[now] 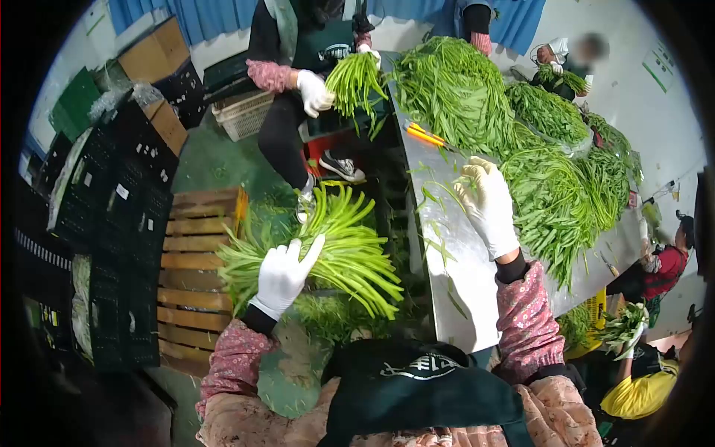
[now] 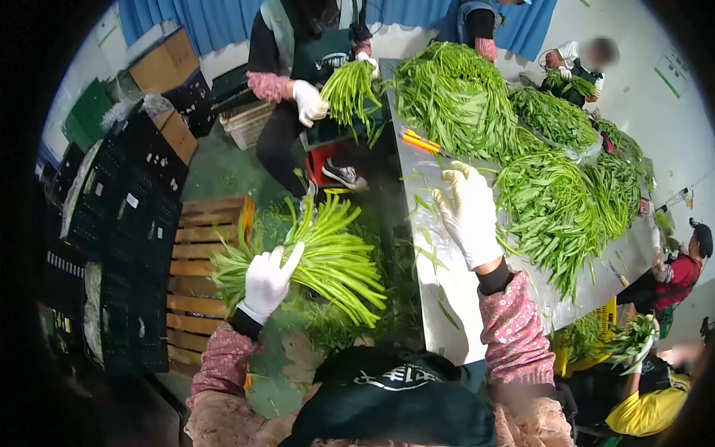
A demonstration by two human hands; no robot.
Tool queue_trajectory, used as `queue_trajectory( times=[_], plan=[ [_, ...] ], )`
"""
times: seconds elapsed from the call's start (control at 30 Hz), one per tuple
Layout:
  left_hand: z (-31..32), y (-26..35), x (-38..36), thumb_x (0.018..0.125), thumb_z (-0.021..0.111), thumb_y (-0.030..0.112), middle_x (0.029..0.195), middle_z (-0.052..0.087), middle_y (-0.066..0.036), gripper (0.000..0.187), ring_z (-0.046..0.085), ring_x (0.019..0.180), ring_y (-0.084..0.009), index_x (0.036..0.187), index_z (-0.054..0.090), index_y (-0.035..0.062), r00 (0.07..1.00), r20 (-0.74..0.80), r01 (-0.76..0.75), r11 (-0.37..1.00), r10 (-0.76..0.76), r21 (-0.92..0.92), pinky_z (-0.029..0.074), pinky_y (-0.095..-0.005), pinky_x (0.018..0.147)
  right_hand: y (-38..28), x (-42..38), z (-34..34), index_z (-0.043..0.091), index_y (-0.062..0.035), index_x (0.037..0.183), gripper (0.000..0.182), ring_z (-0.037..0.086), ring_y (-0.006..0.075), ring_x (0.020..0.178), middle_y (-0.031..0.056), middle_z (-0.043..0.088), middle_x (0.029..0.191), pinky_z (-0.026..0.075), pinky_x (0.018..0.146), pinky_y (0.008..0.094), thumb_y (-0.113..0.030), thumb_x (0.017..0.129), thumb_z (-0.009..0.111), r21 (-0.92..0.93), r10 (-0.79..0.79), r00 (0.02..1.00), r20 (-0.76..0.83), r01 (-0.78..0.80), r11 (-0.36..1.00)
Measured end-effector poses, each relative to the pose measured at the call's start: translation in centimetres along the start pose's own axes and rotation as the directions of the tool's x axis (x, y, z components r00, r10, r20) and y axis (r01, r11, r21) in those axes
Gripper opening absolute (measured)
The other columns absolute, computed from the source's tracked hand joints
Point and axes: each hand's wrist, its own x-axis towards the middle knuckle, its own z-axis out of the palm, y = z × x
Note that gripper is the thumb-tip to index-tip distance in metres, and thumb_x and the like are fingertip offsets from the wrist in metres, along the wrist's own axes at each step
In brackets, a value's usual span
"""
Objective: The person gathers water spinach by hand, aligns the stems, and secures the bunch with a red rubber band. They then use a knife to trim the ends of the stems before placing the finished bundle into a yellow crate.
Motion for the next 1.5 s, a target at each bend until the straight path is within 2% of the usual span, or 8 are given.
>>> queue_trajectory(
  times=[0.37, 0.43, 0.77, 0.83, 1.03, 1.2, 1.3, 1.5],
  plan=[
    [-3.5, -0.5, 0.6, 0.081, 0.071, 0.015, 0.107, 0.061, -0.013, 0.039, 0.058, 0.082, -0.0266, 0.120, 0.063, 0.0205, 0.958, -0.185, -0.265, 0.925, 0.220, -0.273, 0.047, -0.0355, 0.063, -8.7, 5.1, 0.5, 0.061, -0.0028, 0.121, 0.033, 0.059, 0.0332, 0.116, 0.0182, 0.061, 0.125, 0.047, 0.098, 0.0387, -0.023, 0.094, 0.062, 0.638, -0.379, 0.907, 0.186, 0.182, 0.748],
    [-3.0, -0.1, -0.3, 0.084, 0.070, 0.012, 0.105, 0.062, -0.016, 0.032, 0.059, 0.082, -0.0311, 0.115, 0.061, 0.0076, 0.979, -0.147, -0.184, 0.915, 0.140, -0.358, 0.048, -0.0392, 0.065, -9.7, 4.1, 2.5, 0.067, -0.0023, 0.103, 0.029, 0.067, 0.0294, 0.086, 0.0145, 0.068, 0.101, 0.052, 0.079, 0.0375, -0.030, 0.095, 0.060, 0.797, -0.365, 0.901, 0.233, 0.038, 0.603],
    [-4.7, -0.4, 1.5, 0.078, 0.070, 0.015, 0.111, 0.055, -0.010, 0.051, 0.053, 0.081, -0.0237, 0.125, 0.060, 0.0281, 0.932, -0.199, -0.334, 0.930, 0.302, -0.155, 0.047, -0.0326, 0.066, -11.5, -3.1, 3.8, 0.065, -0.0089, 0.076, 0.017, 0.056, 0.0276, 0.084, 0.0072, 0.059, 0.079, 0.043, 0.075, 0.0411, -0.024, 0.080, 0.073, 0.684, -0.269, 0.938, 0.220, 0.049, 0.728],
    [-4.8, -0.9, 1.5, 0.077, 0.069, 0.014, 0.112, 0.055, -0.010, 0.052, 0.052, 0.082, -0.0233, 0.125, 0.060, 0.0305, 0.918, -0.181, -0.378, 0.918, 0.354, -0.121, 0.047, -0.0318, 0.066, -11.5, -2.7, 2.7, 0.064, -0.0065, 0.079, 0.012, 0.057, 0.0282, 0.084, 0.0092, 0.058, 0.079, 0.044, 0.075, 0.0417, -0.018, 0.081, 0.067, 0.360, -0.335, 0.942, -0.005, 0.314, 0.878],
    [-6.2, -2.6, 1.5, 0.073, 0.067, 0.010, 0.114, 0.055, -0.009, 0.057, 0.050, 0.084, -0.0230, 0.125, 0.059, 0.0334, 0.899, -0.204, -0.406, 0.913, 0.389, -0.049, 0.048, -0.0304, 0.064, -0.6, -0.5, 4.2, 0.062, -0.0050, 0.094, 0.019, 0.057, 0.0288, 0.090, 0.0108, 0.061, 0.089, 0.042, 0.078, 0.0415, -0.018, 0.080, 0.063, -0.408, -0.059, 0.988, 0.143, 0.113, 0.906],
    [-6.7, -2.6, 2.1, 0.072, 0.067, 0.010, 0.115, 0.056, -0.010, 0.057, 0.050, 0.084, -0.0237, 0.123, 0.060, 0.0341, 0.893, -0.199, -0.425, 0.902, 0.404, -0.074, 0.049, -0.0298, 0.064, -4.7, 2.7, 0.9, 0.061, -0.0040, 0.099, 0.040, 0.058, 0.0327, 0.106, 0.0134, 0.063, 0.111, 0.045, 0.089, 0.0447, -0.039, 0.083, 0.072, 0.323, -0.075, 0.988, 0.133, 0.029, 0.946],
    [-7.2, -1.9, 2.7, 0.072, 0.068, 0.010, 0.115, 0.057, -0.010, 0.056, 0.050, 0.084, -0.0239, 0.122, 0.061, 0.0341, 0.888, -0.219, -0.430, 0.899, 0.405, -0.084, 0.048, -0.0295, 0.063, -7.6, 2.3, 1.5, 0.067, -0.0035, 0.092, 0.047, 0.065, 0.0404, 0.082, 0.0185, 0.068, 0.083, 0.050, 0.073, 0.0488, -0.050, 0.090, 0.061, -0.007, 0.081, 0.728, 0.681, -0.104, 0.995],
    [-8.3, -2.5, 2.4, 0.072, 0.068, 0.010, 0.114, 0.058, -0.009, 0.058, 0.050, 0.085, -0.0240, 0.124, 0.060, 0.0349, 0.852, -0.185, -0.499, 0.867, 0.490, -0.002, 0.049, -0.0287, 0.063, -2.0, -0.2, 7.2, 0.066, -0.0089, 0.072, 0.038, 0.061, 0.0386, 0.061, 0.0148, 0.062, 0.063, 0.047, 0.059, 0.0485, -0.043, 0.088, 0.063, -0.141, -0.062, 0.917, 0.395, 0.127, 0.982]
  ],
)
